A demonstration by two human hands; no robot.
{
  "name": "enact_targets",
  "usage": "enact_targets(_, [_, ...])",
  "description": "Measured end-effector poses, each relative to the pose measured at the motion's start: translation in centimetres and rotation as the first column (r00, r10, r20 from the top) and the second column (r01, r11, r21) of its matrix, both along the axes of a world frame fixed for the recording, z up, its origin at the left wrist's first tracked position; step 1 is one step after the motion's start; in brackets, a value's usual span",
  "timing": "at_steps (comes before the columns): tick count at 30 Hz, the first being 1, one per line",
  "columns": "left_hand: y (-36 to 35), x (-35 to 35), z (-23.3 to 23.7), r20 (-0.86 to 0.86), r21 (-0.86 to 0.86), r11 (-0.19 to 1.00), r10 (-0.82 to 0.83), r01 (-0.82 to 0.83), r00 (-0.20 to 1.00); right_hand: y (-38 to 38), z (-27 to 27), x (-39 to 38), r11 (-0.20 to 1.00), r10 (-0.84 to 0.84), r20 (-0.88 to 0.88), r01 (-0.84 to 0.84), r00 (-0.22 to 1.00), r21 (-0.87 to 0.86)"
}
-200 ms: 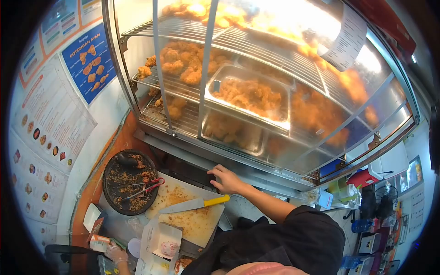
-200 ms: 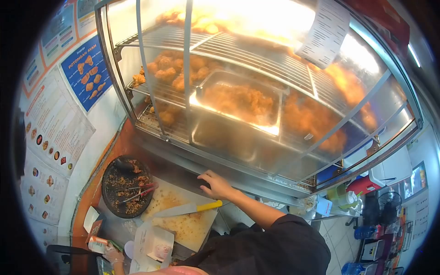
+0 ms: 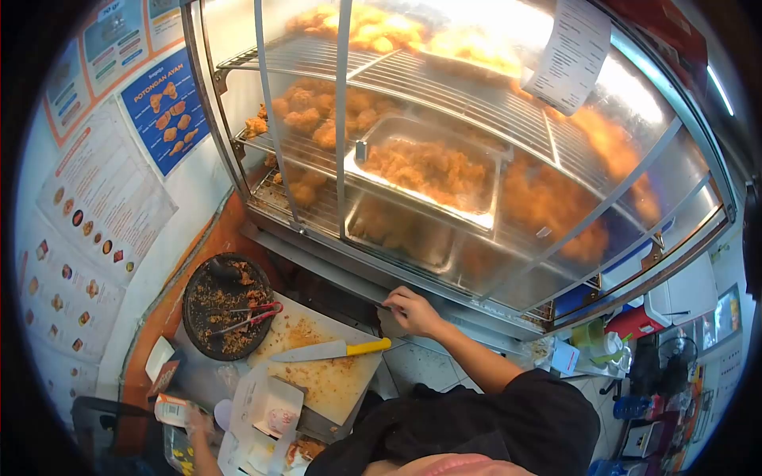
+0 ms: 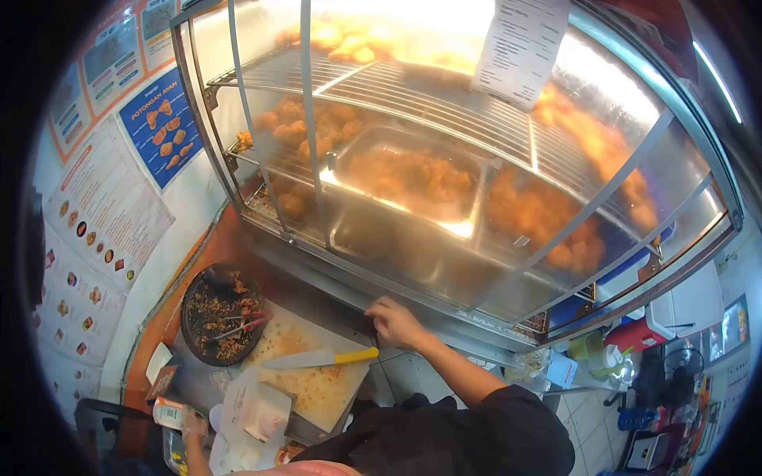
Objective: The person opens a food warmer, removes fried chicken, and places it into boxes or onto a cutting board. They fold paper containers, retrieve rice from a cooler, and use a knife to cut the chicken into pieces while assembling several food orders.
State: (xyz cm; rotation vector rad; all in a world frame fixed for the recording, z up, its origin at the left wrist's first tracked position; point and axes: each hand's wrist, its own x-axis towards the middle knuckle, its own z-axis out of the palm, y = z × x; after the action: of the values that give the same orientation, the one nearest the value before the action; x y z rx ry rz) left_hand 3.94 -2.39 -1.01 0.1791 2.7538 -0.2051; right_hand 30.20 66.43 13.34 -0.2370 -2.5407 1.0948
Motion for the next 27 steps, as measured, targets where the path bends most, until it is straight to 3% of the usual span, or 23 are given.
enact_targets(2, [3.2,0.8,4.8,0.169,-0.037,0.992,0.125,-0.121,0.978,0.7,1.3,2.6,1.0,0.002,0.078,-0.001,0.997,-0.02])
enact_targets(3, [2.2,-0.1,3.9,0.163,-0.04,0.989,0.147,-0.143,0.976,1.4,1.6,3.8,0.999,-0.01,0.152,0.015,0.988,-0.032])
enact_targets(4, [0.4,-2.3,2.2,0.24,-0.176,0.979,-0.054,0.098,0.969,2.3,1.5,5.1,0.999,0.013,0.148,-0.008,0.989,-0.034])
enact_targets(5, [-0.8,-2.7,1.4,0.345,-0.282,0.898,-0.234,0.339,0.909,3.3,1.1,6.5,0.992,-0.001,0.284,-0.034,0.959,0.12])
enact_targets(6, [4.3,1.1,8.3,0.024,-0.054,0.99,0.135,-0.134,0.991,3.7,0.7,7.7,0.96,-0.037,0.406,-0.08,0.913,0.268])
enact_targets(7, [10.9,3.3,16.3,0.032,-0.093,0.968,0.237,-0.233,0.971,3.7,0.3,9.1,0.959,-0.014,0.407,-0.103,0.913,0.264])
enact_targets(8, [7.5,0.0,11.6,0.003,-0.252,0.957,-0.147,0.143,0.989,3.7,0.0,10.6,0.984,-0.039,0.258,-0.008,0.965,0.177])
enact_targets(9, [11.3,2.2,14.8,-0.356,0.118,0.986,-0.067,0.116,0.932,3.7,-0.1,11.7,0.995,-0.082,0.105,0.075,0.991,0.071])
enact_targets(10, [15.7,4.5,17.4,-0.476,0.17,0.969,-0.078,0.179,0.876,2.1,1.0,12.4,0.986,-0.084,-0.024,0.079,0.996,-0.147])
enact_targets(11, [21.4,7.3,20.9,-0.167,0.729,0.681,0.284,-0.076,0.944,1.2,1.5,12.9,0.988,-0.062,-0.022,0.058,0.998,-0.146])
enact_targets(12, [27.8,11.6,25.9,-0.233,0.708,0.706,0.248,-0.011,0.94,0.4,1.8,13.5,0.987,0.009,-0.011,-0.011,1.0,-0.158])
enact_targets(13, [31.2,13.9,24.6,-0.132,0.98,0.174,0.195,0.098,0.972,-0.5,2.1,14.2,0.982,0.082,0.005,-0.08,0.997,-0.171])
enact_targets(14, [34.7,15.8,21.9,-0.18,0.984,0.018,0.166,0.179,0.97,-1.6,2.6,14.6,0.97,0.178,0.034,-0.17,0.983,-0.174])
enact_targets(15, [37.6,18.4,20.6,-0.195,0.97,-0.149,-0.01,0.191,0.981,-3.0,3.0,14.7,0.949,0.272,0.06,-0.257,0.96,-0.181])
enact_targets(16, [40.3,19.9,17.3,-0.37,0.927,0.059,-0.011,0.37,0.929,-4.6,3.7,15.0,0.95,0.294,0.057,-0.285,0.954,-0.131])
enact_targets(18, [46.4,25.9,15.0,-0.213,0.976,-0.066,-0.073,0.208,0.974,-7.8,4.6,15.7,0.949,0.312,0.044,-0.31,0.949,-0.059])
enact_targets(20, [50.9,30.1,14.0,-0.284,0.93,-0.267,-0.08,0.254,0.956,-9.0,3.5,16.3,0.94,0.336,0.036,-0.338,0.941,0.043])
enact_targets(21, [51.7,30.7,15.0,-0.289,0.926,-0.272,-0.07,0.261,0.955,-8.6,3.7,16.8,0.937,0.343,0.034,-0.345,0.939,0.052])
enact_targets(23, [52.4,30.6,19.4,-0.084,0.991,-0.108,-0.046,0.078,0.995,-7.3,4.7,17.3,0.874,0.477,0.027,-0.477,0.878,0.092])
enact_targets(24, [52.6,29.8,22.0,-0.106,0.985,-0.131,0.028,0.109,0.994,-5.7,7.0,17.4,0.805,0.586,0.029,-0.586,0.81,0.094])
enact_targets(25, [52.7,27.5,22.4,0.041,0.9,-0.434,-0.013,-0.043,0.999,-4.0,9.6,17.1,0.717,0.683,-0.056,-0.654,0.728,0.239])
enact_targets(26, [52.9,24.9,22.9,0.163,0.706,-0.683,-0.102,-0.188,0.981,-2.5,12.8,17.1,0.711,0.693,-0.113,-0.647,0.713,0.277])
enact_targets(27, [53.4,23.0,25.9,0.027,0.733,-0.677,-0.063,-0.062,0.998,-0.8,17.8,16.8,0.691,0.687,-0.103,-0.603,0.719,0.397])
